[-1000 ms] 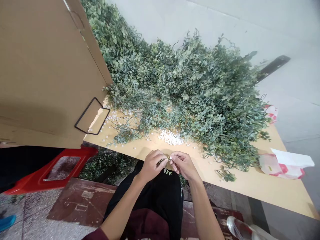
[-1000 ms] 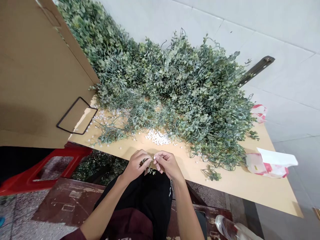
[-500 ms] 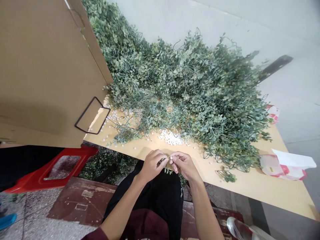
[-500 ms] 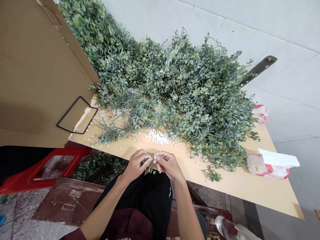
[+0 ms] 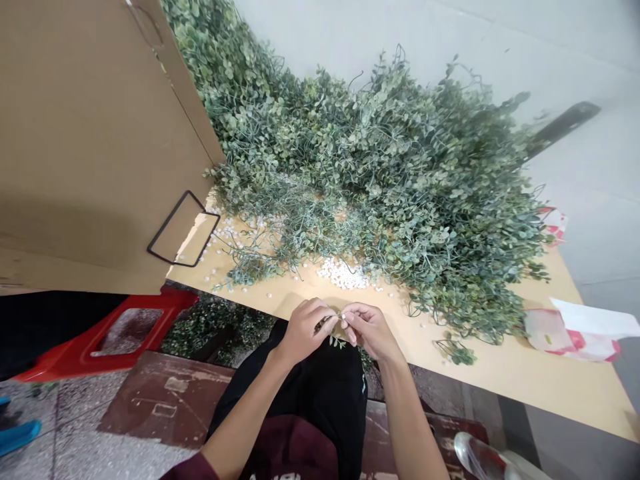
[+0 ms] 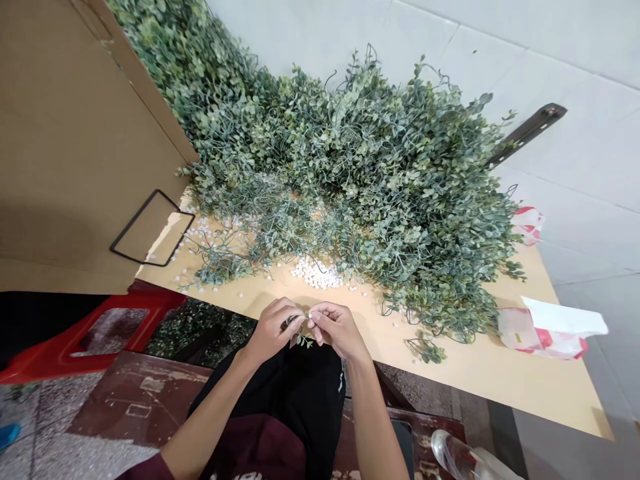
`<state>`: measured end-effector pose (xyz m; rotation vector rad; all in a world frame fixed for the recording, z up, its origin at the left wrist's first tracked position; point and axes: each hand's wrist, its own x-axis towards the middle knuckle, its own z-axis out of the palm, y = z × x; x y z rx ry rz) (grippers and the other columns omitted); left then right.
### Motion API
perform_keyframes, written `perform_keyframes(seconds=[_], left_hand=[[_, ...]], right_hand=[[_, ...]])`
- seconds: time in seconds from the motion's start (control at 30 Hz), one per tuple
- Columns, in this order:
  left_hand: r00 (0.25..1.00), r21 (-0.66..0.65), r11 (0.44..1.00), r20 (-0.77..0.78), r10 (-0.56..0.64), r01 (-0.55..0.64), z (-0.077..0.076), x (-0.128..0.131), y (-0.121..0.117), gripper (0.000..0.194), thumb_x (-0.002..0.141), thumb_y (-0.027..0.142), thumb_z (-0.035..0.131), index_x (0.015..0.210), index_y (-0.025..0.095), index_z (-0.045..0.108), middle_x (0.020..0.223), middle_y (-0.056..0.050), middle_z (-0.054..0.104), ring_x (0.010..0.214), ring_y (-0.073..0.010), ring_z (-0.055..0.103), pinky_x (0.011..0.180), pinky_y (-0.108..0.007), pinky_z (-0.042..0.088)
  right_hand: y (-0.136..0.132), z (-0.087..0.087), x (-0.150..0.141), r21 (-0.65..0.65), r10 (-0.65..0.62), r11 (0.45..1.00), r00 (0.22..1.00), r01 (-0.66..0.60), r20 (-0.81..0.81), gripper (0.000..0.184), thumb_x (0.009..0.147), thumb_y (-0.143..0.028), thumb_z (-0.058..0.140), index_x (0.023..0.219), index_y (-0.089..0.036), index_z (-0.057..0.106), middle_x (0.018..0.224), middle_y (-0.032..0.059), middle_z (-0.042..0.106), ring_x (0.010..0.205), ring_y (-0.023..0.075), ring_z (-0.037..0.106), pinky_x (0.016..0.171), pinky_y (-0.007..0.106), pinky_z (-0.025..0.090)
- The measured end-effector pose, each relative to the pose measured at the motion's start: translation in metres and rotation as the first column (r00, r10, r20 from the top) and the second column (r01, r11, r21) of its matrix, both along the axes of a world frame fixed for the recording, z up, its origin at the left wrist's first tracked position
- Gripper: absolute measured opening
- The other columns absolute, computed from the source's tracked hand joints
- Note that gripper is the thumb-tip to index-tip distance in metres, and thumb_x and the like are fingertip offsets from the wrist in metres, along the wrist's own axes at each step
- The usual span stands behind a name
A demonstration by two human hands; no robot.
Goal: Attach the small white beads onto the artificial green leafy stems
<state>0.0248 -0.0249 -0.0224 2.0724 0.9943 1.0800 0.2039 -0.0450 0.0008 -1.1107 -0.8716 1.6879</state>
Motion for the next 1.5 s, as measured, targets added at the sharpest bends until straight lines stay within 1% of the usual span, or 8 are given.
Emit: perform_keyframes(seconds=[0.23,0.4,0.63,0.77,1.03,1.17,1.37,1.5], left_hand=[[1.0,0.009,1.0,0.01,0.004,-0.004,0.001,0.0,0.0,0.022,0.096,0.028,0.048,0.084,0.019,0.064,0.079,-0.004,0.06,0.074,-0.0154,0.056,0.07,-0.028,0.043],[1.0,-0.007,1.0,0.0,-0.002,0.002,0.001,0.0,0.0,0.026,0.097,0.031,0.046,0.084,0.019,0.064,0.078,-0.003,0.06,0.073,-0.0154,0.056,0.069,-0.028,0.043],[1.0,-0.023,1.0,0.002,-0.018,0.018,0.002,0.0,-0.001,0.027,0.099,0.031,0.043,0.086,0.018,0.064,0.079,-0.004,0.06,0.075,-0.0159,0.055,0.071,-0.028,0.043],[0.999,-0.036,0.999,0.0,-0.037,0.037,0.002,0.0,-0.001,0.027,0.099,0.031,0.043,0.087,0.018,0.064,0.08,-0.004,0.06,0.076,-0.0161,0.055,0.071,-0.028,0.044],[0.999,-0.046,0.998,0.016,-0.049,0.05,-0.002,-0.003,0.001,0.024,0.098,0.029,0.044,0.088,0.018,0.063,0.083,-0.005,0.059,0.078,-0.0165,0.055,0.073,-0.028,0.044],[0.998,-0.035,0.998,0.008,-0.055,0.055,-0.002,-0.004,0.002,0.025,0.099,0.028,0.043,0.088,0.017,0.063,0.083,-0.005,0.06,0.078,-0.0165,0.055,0.072,-0.028,0.044],[0.998,-0.045,0.997,-0.02,-0.063,0.062,0.001,-0.003,0.001,0.025,0.099,0.029,0.043,0.088,0.018,0.064,0.084,-0.006,0.061,0.08,-0.0173,0.055,0.074,-0.03,0.043],[0.999,-0.054,0.997,-0.012,-0.049,0.048,0.003,0.0,0.0,0.026,0.099,0.029,0.043,0.088,0.018,0.064,0.084,-0.006,0.061,0.08,-0.0172,0.055,0.075,-0.03,0.044]], right_hand=[[0.0,-0.007,0.001,0.013,0.011,1.0,1.0,-0.011,-0.004,0.016,0.082,-0.032,0.072,0.082,-0.016,0.071,0.067,0.001,0.065,0.041,0.006,0.047,0.038,0.019,0.038],[-0.001,-0.004,-0.001,0.011,0.045,0.999,0.999,-0.045,0.01,0.019,0.082,-0.034,0.072,0.081,-0.016,0.068,0.065,0.0002,0.063,0.042,0.0064,0.049,0.039,0.018,0.04],[-0.002,-0.002,-0.006,-0.007,0.0,1.0,0.999,0.0,0.043,0.022,0.082,-0.037,0.071,0.081,-0.016,0.067,0.06,-0.0018,0.058,0.042,0.0072,0.046,0.039,0.02,0.04],[-0.001,-0.001,-0.006,-0.014,0.026,1.0,0.999,-0.026,0.037,0.022,0.083,-0.037,0.07,0.08,-0.016,0.066,0.056,-0.0032,0.055,0.042,0.0076,0.045,0.041,0.021,0.04],[-0.001,0.0,-0.005,0.042,0.033,0.998,0.996,-0.037,0.077,0.022,0.083,-0.037,0.071,0.078,-0.016,0.066,0.06,-0.0012,0.059,0.044,0.0079,0.048,0.045,0.022,0.042],[-0.002,-0.002,-0.008,0.049,0.011,0.999,0.996,-0.015,0.085,0.02,0.083,-0.036,0.07,0.081,-0.017,0.065,0.067,-0.0004,0.062,0.045,0.0076,0.049,0.045,0.022,0.043],[-0.003,-0.004,-0.01,0.06,-0.002,0.998,0.996,-0.004,0.092,0.02,0.085,-0.036,0.068,0.082,-0.017,0.065,0.057,-0.0034,0.057,0.045,0.0086,0.049,0.046,0.022,0.044],[-0.001,-0.001,-0.008,0.049,-0.003,0.999,0.997,-0.001,0.075,0.021,0.082,-0.037,0.072,0.081,-0.017,0.066,0.059,-0.0022,0.06,0.044,0.0094,0.05,0.047,0.023,0.045]])
